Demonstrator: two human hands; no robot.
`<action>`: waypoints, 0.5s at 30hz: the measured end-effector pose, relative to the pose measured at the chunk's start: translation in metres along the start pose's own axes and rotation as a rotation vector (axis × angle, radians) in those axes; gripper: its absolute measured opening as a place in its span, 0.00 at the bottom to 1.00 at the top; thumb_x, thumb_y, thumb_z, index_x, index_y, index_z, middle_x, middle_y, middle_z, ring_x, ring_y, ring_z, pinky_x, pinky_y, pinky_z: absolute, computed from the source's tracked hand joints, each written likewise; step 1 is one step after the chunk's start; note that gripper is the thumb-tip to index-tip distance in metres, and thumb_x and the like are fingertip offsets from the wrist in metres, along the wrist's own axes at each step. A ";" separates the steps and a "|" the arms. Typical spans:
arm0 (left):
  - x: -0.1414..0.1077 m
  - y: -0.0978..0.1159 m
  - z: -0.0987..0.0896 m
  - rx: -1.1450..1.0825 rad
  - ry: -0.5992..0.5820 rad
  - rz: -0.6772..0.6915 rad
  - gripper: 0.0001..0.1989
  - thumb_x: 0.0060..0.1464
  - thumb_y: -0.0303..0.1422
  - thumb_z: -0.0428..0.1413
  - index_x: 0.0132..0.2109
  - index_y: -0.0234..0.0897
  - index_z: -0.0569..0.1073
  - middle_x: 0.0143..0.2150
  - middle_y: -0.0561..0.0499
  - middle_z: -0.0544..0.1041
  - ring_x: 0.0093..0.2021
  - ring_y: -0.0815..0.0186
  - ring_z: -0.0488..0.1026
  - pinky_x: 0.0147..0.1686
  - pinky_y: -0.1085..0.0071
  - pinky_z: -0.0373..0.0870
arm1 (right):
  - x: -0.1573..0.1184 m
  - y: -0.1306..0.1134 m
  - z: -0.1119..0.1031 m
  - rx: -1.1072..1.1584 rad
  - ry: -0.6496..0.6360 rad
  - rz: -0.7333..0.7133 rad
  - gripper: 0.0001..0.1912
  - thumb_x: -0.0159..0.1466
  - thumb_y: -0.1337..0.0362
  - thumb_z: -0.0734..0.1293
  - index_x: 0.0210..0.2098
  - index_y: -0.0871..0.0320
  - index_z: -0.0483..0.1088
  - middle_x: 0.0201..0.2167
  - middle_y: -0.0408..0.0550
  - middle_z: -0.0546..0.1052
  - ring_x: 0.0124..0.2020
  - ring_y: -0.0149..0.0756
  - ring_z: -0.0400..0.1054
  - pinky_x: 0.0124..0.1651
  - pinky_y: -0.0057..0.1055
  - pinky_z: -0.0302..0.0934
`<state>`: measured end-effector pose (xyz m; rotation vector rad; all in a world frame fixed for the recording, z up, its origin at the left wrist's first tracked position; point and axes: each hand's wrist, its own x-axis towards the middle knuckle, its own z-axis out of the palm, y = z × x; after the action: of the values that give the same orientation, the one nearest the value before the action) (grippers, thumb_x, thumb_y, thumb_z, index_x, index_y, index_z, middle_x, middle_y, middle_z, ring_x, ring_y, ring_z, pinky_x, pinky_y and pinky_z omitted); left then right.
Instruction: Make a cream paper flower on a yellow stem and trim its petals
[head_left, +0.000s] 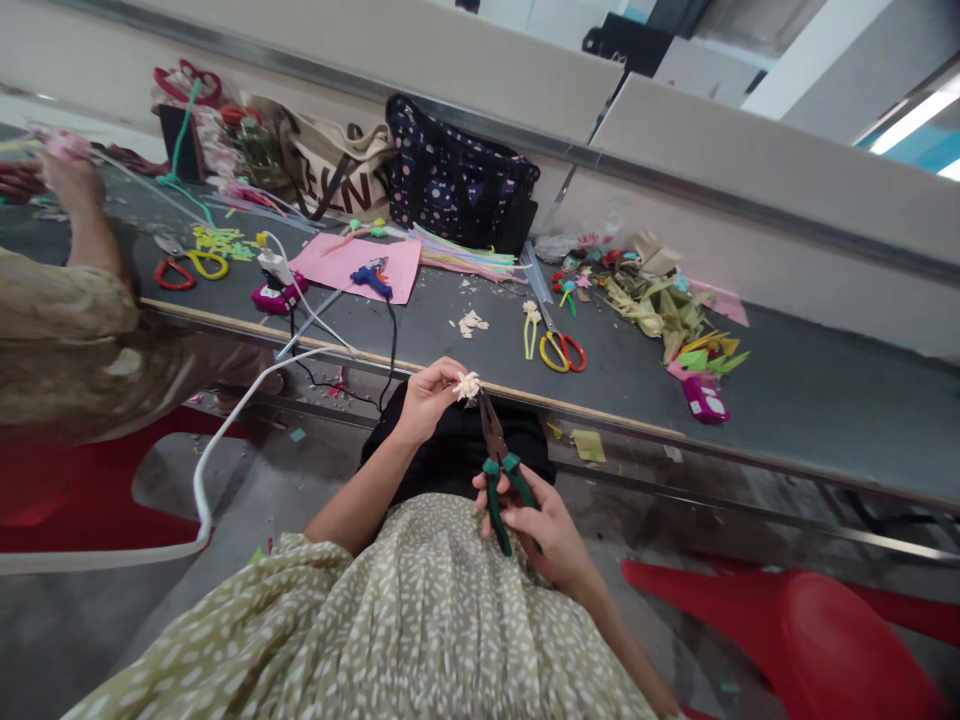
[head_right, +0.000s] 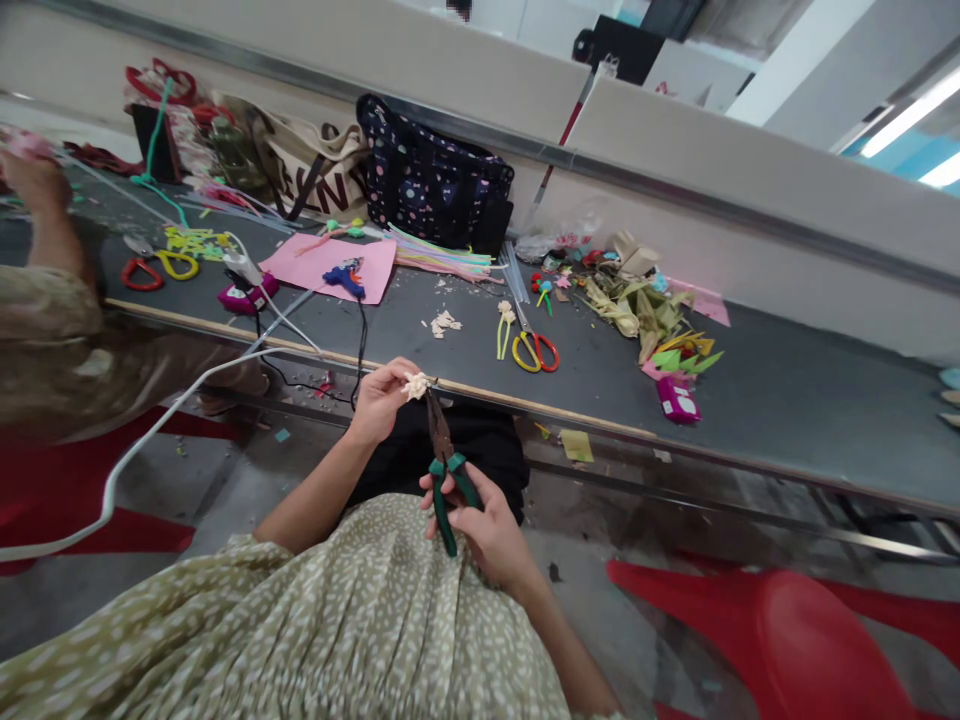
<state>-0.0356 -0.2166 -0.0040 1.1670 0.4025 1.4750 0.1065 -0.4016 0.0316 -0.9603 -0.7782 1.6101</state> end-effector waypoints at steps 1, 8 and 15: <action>0.000 0.000 0.000 -0.004 -0.003 -0.001 0.07 0.46 0.33 0.69 0.31 0.38 0.79 0.32 0.49 0.76 0.34 0.67 0.72 0.36 0.70 0.68 | 0.000 0.000 0.000 0.001 -0.002 -0.001 0.11 0.54 0.74 0.67 0.36 0.57 0.70 0.47 0.54 0.77 0.38 0.38 0.73 0.34 0.32 0.69; 0.000 -0.001 -0.002 -0.008 -0.012 -0.004 0.07 0.46 0.33 0.69 0.31 0.38 0.79 0.32 0.49 0.76 0.35 0.66 0.73 0.37 0.69 0.68 | 0.000 0.000 -0.002 0.007 -0.007 0.003 0.11 0.54 0.75 0.67 0.36 0.57 0.70 0.47 0.54 0.77 0.36 0.37 0.72 0.33 0.31 0.69; 0.000 -0.002 -0.002 -0.016 -0.030 0.001 0.06 0.47 0.31 0.68 0.32 0.37 0.79 0.33 0.49 0.76 0.35 0.67 0.72 0.36 0.71 0.67 | -0.001 0.009 -0.006 -0.039 0.004 -0.012 0.08 0.60 0.73 0.66 0.38 0.56 0.68 0.47 0.51 0.77 0.29 0.30 0.69 0.31 0.29 0.65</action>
<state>-0.0365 -0.2158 -0.0064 1.1753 0.3689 1.4574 0.1083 -0.4041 0.0213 -0.9843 -0.8137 1.5873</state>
